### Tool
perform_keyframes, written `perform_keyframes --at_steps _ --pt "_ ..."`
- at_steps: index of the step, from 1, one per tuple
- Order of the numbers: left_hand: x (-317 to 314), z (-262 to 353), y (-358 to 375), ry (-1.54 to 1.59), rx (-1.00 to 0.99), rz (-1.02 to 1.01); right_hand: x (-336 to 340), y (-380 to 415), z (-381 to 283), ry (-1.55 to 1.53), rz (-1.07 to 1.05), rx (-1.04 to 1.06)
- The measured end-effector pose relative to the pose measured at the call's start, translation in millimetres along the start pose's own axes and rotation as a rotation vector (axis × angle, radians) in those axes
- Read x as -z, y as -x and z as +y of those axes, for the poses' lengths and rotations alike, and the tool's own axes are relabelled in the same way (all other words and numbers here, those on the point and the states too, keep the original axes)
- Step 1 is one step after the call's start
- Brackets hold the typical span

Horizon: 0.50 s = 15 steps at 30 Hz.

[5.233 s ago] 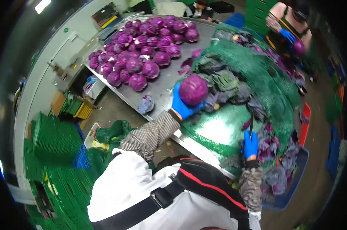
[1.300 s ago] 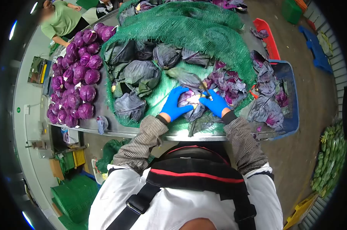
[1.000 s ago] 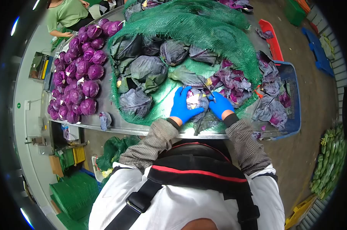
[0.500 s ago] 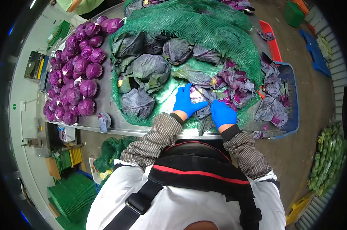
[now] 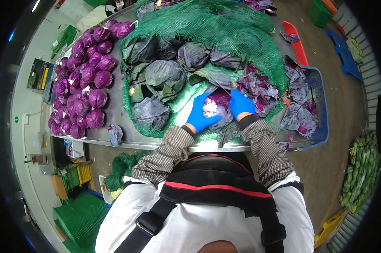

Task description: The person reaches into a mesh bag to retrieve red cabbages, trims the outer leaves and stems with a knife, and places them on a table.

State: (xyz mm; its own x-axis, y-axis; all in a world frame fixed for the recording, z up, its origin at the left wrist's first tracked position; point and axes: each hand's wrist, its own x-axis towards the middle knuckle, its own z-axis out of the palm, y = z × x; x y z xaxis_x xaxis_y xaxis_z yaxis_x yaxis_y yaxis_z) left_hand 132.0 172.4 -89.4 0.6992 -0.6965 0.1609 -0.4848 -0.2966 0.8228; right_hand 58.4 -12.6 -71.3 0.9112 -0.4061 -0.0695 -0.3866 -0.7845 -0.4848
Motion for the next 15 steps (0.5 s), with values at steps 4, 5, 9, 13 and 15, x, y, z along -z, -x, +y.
perform_keyframes --at_steps 4,5,9,13,15 --pt "16 -18 1 1.096 0.421 0.081 17 2 3 -0.104 -0.059 -0.070" --pt "23 -2 -2 1.468 0.485 0.098 29 7 -9 -0.181 -0.076 -0.075" --pt "49 27 -1 1.103 0.601 -0.033 44 8 -29 -0.607 -0.219 -0.207" --pt "57 12 8 0.031 0.173 -0.114 23 2 8 -0.802 -0.300 -0.132" --pt "35 7 4 0.201 0.211 -0.096 16 9 13 -0.687 -0.284 -0.171"
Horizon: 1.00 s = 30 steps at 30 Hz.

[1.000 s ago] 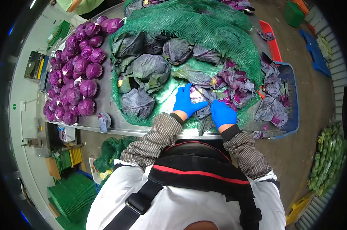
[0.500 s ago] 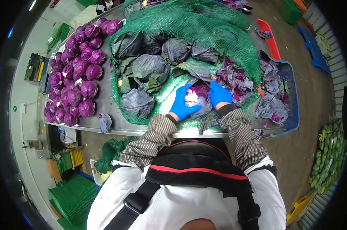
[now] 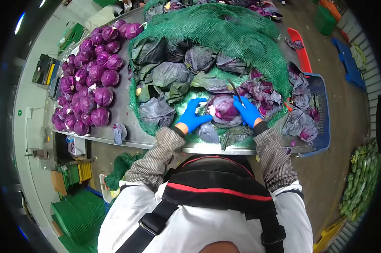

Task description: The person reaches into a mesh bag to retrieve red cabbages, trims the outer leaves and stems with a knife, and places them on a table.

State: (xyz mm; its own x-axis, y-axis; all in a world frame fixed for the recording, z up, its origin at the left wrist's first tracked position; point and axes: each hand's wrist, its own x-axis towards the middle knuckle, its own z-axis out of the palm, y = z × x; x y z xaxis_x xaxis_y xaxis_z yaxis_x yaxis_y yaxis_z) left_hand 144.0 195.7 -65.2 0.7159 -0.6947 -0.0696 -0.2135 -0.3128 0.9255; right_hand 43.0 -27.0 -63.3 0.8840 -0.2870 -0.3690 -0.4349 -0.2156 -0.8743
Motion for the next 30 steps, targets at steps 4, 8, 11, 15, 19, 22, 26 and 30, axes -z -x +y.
perform_keyframes --at_steps 4,8,11,15,19,22,26,30 --pt "-34 12 -13 -0.289 -0.186 -0.046 3 21 -11 0.289 0.104 0.035" --pt "-52 28 -26 -0.393 -0.041 -0.104 9 22 17 0.261 0.235 -0.052" --pt "-61 19 -41 -0.233 -0.075 -0.104 10 21 29 0.187 0.273 -0.070" --pt "-58 4 -52 0.149 0.014 -0.040 11 33 11 -0.047 0.243 -0.064" --pt "-36 34 -39 0.341 0.139 -0.123 19 37 -3 -0.170 0.216 0.049" --pt "-2 72 -19 0.269 0.046 -0.209 37 28 -11 -0.599 0.015 0.051" --pt "-7 55 -30 0.183 -0.153 -0.083 12 1 -24 -0.187 0.027 0.258" --pt "-23 23 -19 0.047 0.309 -0.116 -22 -3 -5 0.290 0.305 0.093"
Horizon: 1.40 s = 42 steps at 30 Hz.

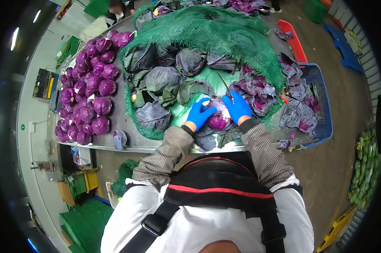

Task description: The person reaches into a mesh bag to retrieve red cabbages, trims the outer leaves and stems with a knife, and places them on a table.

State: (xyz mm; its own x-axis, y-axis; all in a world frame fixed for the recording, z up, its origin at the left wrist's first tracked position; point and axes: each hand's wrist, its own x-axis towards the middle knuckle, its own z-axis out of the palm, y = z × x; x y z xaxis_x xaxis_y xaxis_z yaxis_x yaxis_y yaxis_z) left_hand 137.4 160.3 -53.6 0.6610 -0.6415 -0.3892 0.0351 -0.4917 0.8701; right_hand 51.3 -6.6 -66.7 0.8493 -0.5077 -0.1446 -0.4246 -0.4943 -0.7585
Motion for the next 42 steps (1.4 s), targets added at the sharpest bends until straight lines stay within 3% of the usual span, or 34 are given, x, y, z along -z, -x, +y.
perform_keyframes --at_steps 1,2,5,7,8,10,12,14,16,22,24,26,28,31,40,42 --pt "-11 -15 0 -0.224 -0.120 0.111 6 5 0 -0.057 -0.065 -0.026" --pt "-16 -29 -2 -0.242 -0.225 0.152 10 12 5 -0.112 -0.132 -0.056" --pt "-11 10 9 -0.324 -0.151 0.052 15 27 9 -0.043 -0.095 0.009" --pt "-11 25 12 -0.539 -0.689 -0.049 13 25 16 -0.105 -0.077 0.075" --pt "-16 14 3 -0.565 -0.751 -0.078 10 23 22 -0.107 -0.076 0.069" --pt "-18 16 -10 -0.539 -0.644 -0.093 10 18 28 -0.344 -0.087 0.030" --pt "-21 15 -13 -0.520 -0.591 -0.095 16 31 33 -0.205 -0.055 -0.011" --pt "-26 8 -10 -0.385 -0.335 0.117 23 44 33 0.130 -0.087 -0.046" --pt "-35 -3 -15 -0.216 -0.056 0.318 27 55 24 0.165 -0.094 -0.068" --pt "-43 6 -9 -0.469 -0.139 0.241 42 55 30 0.237 -0.217 -0.055" --pt "-49 1 -19 -0.149 -0.334 0.181 53 63 20 0.245 -0.175 -0.031" --pt "-51 8 -20 -0.118 -0.271 0.154 66 71 2 0.341 -0.114 0.001" --pt "-53 18 -18 -0.438 -0.210 0.142 69 75 -3 0.412 -0.089 0.049" --pt "-59 15 -20 -0.545 -0.234 0.186 70 79 -4 0.525 -0.094 0.088" --pt "-69 33 -17 -0.623 -0.167 0.207 57 54 20 0.640 -0.001 0.078" --pt "-73 28 -10 -0.608 -0.199 0.220 60 40 33 0.698 0.071 -0.015"
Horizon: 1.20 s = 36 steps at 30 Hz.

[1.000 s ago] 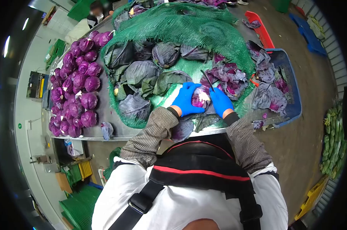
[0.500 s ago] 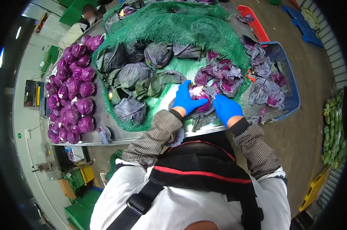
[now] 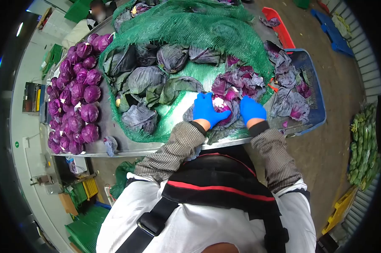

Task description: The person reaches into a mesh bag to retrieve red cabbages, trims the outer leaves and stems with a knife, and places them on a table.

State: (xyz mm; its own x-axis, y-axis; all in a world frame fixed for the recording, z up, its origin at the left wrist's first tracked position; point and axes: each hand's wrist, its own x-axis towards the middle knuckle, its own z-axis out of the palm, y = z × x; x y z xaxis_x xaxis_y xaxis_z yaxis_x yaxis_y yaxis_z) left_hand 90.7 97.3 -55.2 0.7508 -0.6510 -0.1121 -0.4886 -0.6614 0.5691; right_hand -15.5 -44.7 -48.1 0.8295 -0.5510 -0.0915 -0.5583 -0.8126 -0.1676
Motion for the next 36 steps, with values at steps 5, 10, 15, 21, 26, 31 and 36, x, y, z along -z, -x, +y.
perform_keyframes --at_steps 5,10,15,21,26,31,36 --pt "-6 -10 3 0.082 -0.067 0.072 29 -6 -23 -0.304 -0.125 0.044" --pt "-3 -20 7 0.298 -0.146 -0.023 -3 -33 -26 -0.370 -0.190 -0.023" --pt "-12 -60 0 0.826 -0.091 -0.060 -29 -32 15 -0.241 -0.141 -0.147" --pt "12 -54 -2 1.640 0.188 -0.246 -8 -36 27 -0.191 -0.200 -0.298" --pt "54 -26 -9 1.444 -0.109 -0.342 72 -21 -22 -0.902 0.027 0.233" --pt "78 -16 -10 1.309 -0.170 -0.351 104 -19 -29 -0.740 -0.160 0.530" --pt "67 -32 -3 1.605 -0.072 -0.351 67 -14 3 -1.126 -0.188 0.328"
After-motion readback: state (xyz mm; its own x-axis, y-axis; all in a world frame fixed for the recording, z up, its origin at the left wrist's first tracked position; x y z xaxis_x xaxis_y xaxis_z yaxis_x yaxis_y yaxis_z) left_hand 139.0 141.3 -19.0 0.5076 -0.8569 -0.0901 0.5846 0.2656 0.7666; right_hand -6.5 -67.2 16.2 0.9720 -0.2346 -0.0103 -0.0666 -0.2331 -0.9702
